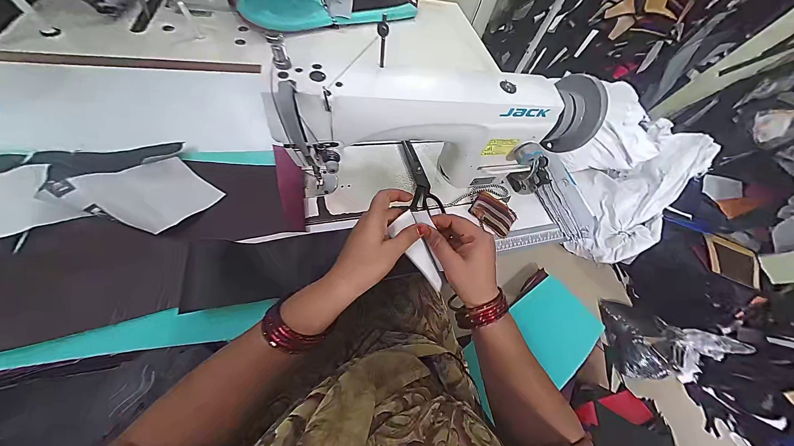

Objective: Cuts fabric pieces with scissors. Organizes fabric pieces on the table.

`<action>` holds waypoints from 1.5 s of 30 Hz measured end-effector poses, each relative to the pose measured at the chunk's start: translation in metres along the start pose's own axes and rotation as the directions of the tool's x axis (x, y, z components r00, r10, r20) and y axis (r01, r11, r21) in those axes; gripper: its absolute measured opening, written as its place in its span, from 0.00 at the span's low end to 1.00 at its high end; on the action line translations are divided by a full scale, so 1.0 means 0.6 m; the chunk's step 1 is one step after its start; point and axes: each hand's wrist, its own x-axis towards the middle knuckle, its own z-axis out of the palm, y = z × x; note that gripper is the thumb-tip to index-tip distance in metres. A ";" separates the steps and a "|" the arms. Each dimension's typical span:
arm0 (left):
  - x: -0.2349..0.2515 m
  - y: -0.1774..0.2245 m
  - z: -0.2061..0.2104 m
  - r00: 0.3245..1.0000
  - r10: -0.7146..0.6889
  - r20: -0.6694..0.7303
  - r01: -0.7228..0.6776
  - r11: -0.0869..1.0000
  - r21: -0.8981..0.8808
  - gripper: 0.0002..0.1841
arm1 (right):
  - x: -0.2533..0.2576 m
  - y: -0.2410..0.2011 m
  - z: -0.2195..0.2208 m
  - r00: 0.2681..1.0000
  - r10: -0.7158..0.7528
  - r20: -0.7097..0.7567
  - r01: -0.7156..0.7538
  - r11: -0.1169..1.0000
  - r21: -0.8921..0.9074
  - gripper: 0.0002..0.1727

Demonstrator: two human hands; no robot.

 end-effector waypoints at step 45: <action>0.015 -0.036 -0.052 0.879 0.427 0.212 -0.459 0.878 0.138 0.21 | 0.012 -0.070 -0.048 0.977 -0.213 0.015 0.212 0.956 -0.202 0.09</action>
